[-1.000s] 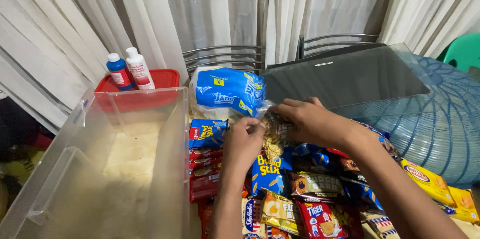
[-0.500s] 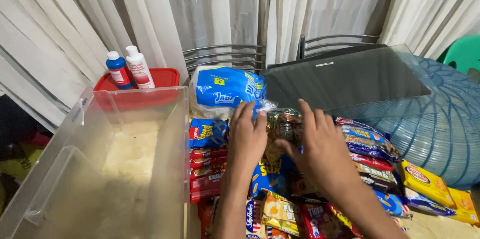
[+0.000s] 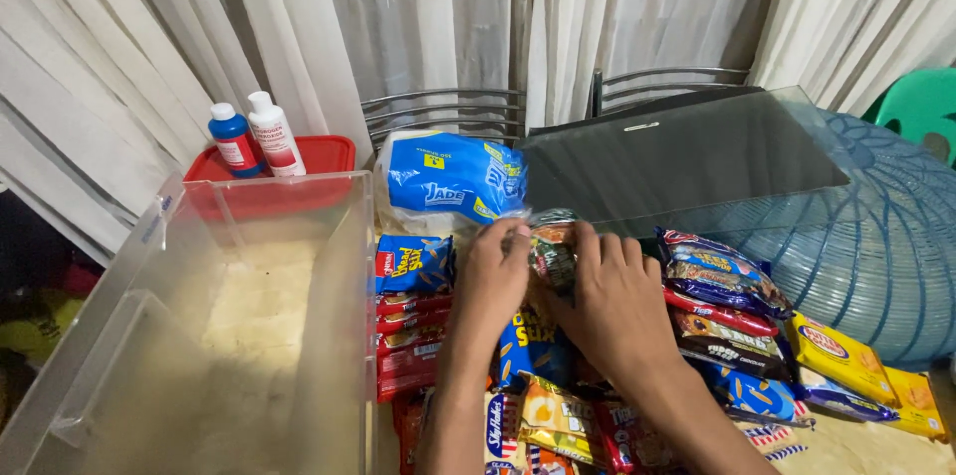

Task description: Organizing various snack and instant noodle packages from a table into a clear plastic storage bin.

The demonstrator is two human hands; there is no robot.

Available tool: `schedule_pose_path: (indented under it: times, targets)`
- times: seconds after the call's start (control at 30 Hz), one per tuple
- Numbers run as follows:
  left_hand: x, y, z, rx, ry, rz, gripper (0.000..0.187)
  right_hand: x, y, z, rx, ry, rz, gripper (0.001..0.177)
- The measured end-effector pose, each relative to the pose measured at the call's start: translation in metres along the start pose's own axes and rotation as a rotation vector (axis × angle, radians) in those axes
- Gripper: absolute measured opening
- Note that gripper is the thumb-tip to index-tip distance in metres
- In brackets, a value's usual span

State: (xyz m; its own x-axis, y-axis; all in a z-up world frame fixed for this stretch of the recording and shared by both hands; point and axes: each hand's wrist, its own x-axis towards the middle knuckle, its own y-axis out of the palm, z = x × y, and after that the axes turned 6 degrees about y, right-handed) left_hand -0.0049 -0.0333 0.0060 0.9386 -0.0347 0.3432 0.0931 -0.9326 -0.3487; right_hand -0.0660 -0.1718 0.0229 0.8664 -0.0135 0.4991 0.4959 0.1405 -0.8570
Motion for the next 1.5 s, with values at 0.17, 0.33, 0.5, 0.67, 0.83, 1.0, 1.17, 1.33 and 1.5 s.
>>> schedule_pose_path:
  times: [0.17, 0.33, 0.5, 0.67, 0.83, 1.0, 1.17, 1.33, 1.5]
  targets:
    - [0.0, -0.012, 0.002, 0.049, -0.162, 0.026, 0.032, 0.016, 0.002, -0.018, 0.097, -0.036, 0.161, 0.098]
    - [0.001, -0.014, 0.007, 0.108, -0.209, -0.015, 0.035, 0.026, 0.016, -0.044, 0.125, -0.12, 0.193, 0.097]
    - [-0.002, -0.017, 0.001, 0.118, -0.354, 0.039, 0.043, 0.026, 0.008, -0.034, 0.096, -0.03, 0.391, 0.113]
    - [0.004, -0.009, 0.03, 0.012, -0.18, -0.009, 0.041, 0.021, 0.003, -0.031, 0.174, -0.053, 0.28, 0.099]
    - [0.007, -0.007, 0.022, -0.221, -0.054, -0.079, 0.032, 0.025, -0.008, -0.033, 0.279, -0.112, 0.083, 0.087]
    - [0.004, -0.006, 0.012, -0.244, 0.062, -0.15, 0.03, 0.025, -0.018, -0.032, 0.496, -0.091, 0.014, 0.083]
    - [-0.009, -0.015, -0.041, -0.203, -0.102, -0.123, 0.034, 0.028, -0.019, -0.043, 0.59, -0.112, -0.05, 0.078]
    - [-0.027, -0.011, -0.062, -0.158, 0.102, -0.256, 0.036, 0.029, -0.051, -0.046, 0.621, -0.096, -0.052, 0.079]
    - [-0.067, -0.034, -0.109, 0.008, 0.257, -0.433, 0.047, 0.028, -0.09, -0.03, 0.816, -0.147, 0.035, 0.082]
